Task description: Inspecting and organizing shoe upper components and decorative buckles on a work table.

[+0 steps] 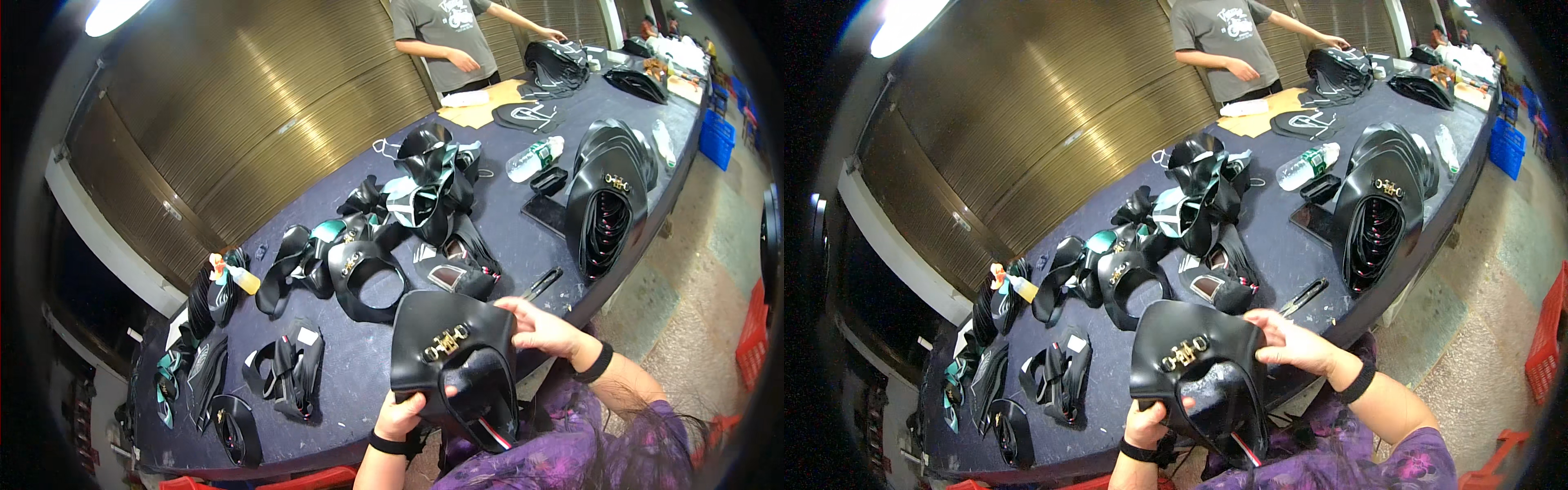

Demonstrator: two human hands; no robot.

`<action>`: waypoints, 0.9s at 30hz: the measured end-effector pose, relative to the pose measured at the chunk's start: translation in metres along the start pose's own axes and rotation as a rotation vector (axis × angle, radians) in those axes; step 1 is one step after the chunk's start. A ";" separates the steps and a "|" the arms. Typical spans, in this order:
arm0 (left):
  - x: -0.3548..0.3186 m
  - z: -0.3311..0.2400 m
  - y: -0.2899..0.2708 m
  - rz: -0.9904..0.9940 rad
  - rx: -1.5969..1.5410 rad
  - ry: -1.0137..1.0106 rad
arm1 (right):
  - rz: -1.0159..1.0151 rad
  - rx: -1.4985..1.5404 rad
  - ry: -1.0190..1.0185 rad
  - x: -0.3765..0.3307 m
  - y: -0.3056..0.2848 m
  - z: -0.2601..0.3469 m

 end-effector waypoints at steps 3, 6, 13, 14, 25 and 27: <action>-0.003 -0.004 0.004 -0.001 0.022 -0.056 | 0.157 0.067 0.087 0.000 0.008 -0.007; -0.007 -0.008 0.007 -0.015 0.068 -0.112 | 0.138 0.117 0.039 -0.004 0.006 -0.012; 0.001 -0.009 0.024 -0.052 0.120 -0.152 | 0.133 -0.002 0.079 -0.014 -0.007 0.003; 0.003 -0.008 0.024 -0.132 0.087 -0.115 | 0.134 -0.003 0.078 -0.015 -0.006 0.003; 0.012 0.001 0.016 -0.294 0.029 -0.003 | -0.038 0.212 -0.022 -0.019 -0.005 -0.005; 0.013 0.000 0.014 -0.241 -0.010 0.016 | -0.015 0.419 0.025 -0.017 -0.004 -0.012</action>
Point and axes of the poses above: each hand's wrist, its own x-axis towards the middle knuckle, its own y-axis out of the palm, z = x × y, the point moved 2 cm from there along x, towards the middle knuckle, and after that the axes turned 13 degrees about -x, right-handed, at the moved point
